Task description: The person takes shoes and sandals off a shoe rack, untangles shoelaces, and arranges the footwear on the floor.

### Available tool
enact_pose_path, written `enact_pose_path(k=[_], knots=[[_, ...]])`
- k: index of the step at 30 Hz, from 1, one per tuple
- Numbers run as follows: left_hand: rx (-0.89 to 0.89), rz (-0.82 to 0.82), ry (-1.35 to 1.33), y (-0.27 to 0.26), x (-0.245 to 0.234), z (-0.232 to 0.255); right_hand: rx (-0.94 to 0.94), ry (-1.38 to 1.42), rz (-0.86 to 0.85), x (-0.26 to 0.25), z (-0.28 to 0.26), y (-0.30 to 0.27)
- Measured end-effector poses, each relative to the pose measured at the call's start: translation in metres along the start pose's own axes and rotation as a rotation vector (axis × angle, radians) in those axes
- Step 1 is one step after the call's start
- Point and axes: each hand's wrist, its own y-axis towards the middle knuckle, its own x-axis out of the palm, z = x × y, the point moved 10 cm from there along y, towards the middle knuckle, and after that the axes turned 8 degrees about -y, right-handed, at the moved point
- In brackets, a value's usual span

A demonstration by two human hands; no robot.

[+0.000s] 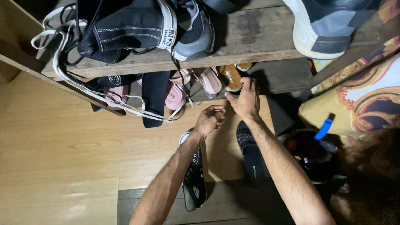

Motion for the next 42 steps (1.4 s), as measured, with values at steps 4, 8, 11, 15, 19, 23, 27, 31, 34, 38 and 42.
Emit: enact_pose_path(k=[4,8,11,15,19,23,27,31,34,38,42], knots=[[0.02,-0.031,-0.027,0.008,0.003,0.006,-0.026,0.028,-0.006,0.006,-0.006,0.007],[-0.003,-0.005,-0.002,0.009,0.0,0.008,-0.037,-0.004,-0.015,0.02,-0.005,0.009],[0.0,-0.011,0.008,0.009,0.0,0.01,-0.048,0.007,0.014,0.027,0.001,0.009],[-0.003,-0.014,0.07,0.001,-0.001,0.006,-0.142,0.07,0.111,0.016,-0.003,0.006],[-0.018,-0.006,0.093,-0.002,-0.004,0.002,-0.101,0.106,0.141,-0.004,-0.013,0.002],[-0.002,-0.036,0.062,-0.006,0.002,-0.004,0.042,0.11,-0.012,-0.008,-0.005,-0.007],[-0.029,-0.006,0.071,-0.017,0.009,0.002,-0.076,0.134,0.111,-0.032,-0.01,-0.022],[-0.056,0.026,0.012,-0.029,0.023,0.012,-0.176,0.155,0.181,-0.049,-0.012,-0.043],[-0.054,0.01,0.023,-0.036,0.037,0.016,-0.15,0.123,0.124,-0.056,-0.006,-0.062],[-0.089,0.035,-0.03,-0.037,0.048,0.013,-0.143,0.141,0.075,-0.064,-0.009,-0.089],[-0.088,0.052,-0.172,-0.032,0.054,-0.004,-0.072,0.198,-0.021,-0.059,-0.004,-0.114]])
